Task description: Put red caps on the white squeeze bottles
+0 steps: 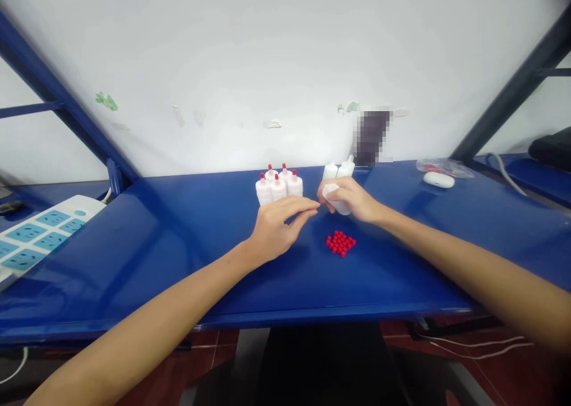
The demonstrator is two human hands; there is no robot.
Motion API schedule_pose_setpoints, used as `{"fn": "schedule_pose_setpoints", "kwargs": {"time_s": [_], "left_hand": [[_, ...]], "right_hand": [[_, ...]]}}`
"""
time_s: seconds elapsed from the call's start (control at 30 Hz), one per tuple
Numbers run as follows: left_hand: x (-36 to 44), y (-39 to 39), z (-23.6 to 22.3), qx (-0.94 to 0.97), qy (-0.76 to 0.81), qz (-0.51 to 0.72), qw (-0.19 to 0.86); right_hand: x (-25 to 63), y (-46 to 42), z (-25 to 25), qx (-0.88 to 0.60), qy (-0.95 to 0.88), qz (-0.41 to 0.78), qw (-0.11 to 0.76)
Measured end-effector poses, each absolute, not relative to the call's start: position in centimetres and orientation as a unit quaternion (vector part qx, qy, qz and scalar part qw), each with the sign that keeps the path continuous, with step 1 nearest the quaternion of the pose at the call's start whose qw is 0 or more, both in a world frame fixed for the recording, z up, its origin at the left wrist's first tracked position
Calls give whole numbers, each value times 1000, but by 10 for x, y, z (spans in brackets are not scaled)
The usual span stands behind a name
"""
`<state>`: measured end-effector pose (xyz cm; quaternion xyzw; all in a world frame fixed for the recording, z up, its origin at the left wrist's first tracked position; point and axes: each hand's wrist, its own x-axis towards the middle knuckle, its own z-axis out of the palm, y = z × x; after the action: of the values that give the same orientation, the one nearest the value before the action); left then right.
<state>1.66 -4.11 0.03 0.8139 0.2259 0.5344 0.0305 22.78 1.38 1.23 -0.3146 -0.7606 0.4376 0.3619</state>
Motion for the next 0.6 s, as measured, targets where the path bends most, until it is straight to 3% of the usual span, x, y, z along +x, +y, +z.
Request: {"fn": "schedule_pose_setpoints", "kwargs": {"time_s": [0.3,0.6], "left_hand": [[21,-36,-1,763,264,582,95],[21,-37,0,778,247,576,47]], "right_hand": [[214,10,18,-257,-814,440,280],[211,6,18,-234,-836,421,262]]}}
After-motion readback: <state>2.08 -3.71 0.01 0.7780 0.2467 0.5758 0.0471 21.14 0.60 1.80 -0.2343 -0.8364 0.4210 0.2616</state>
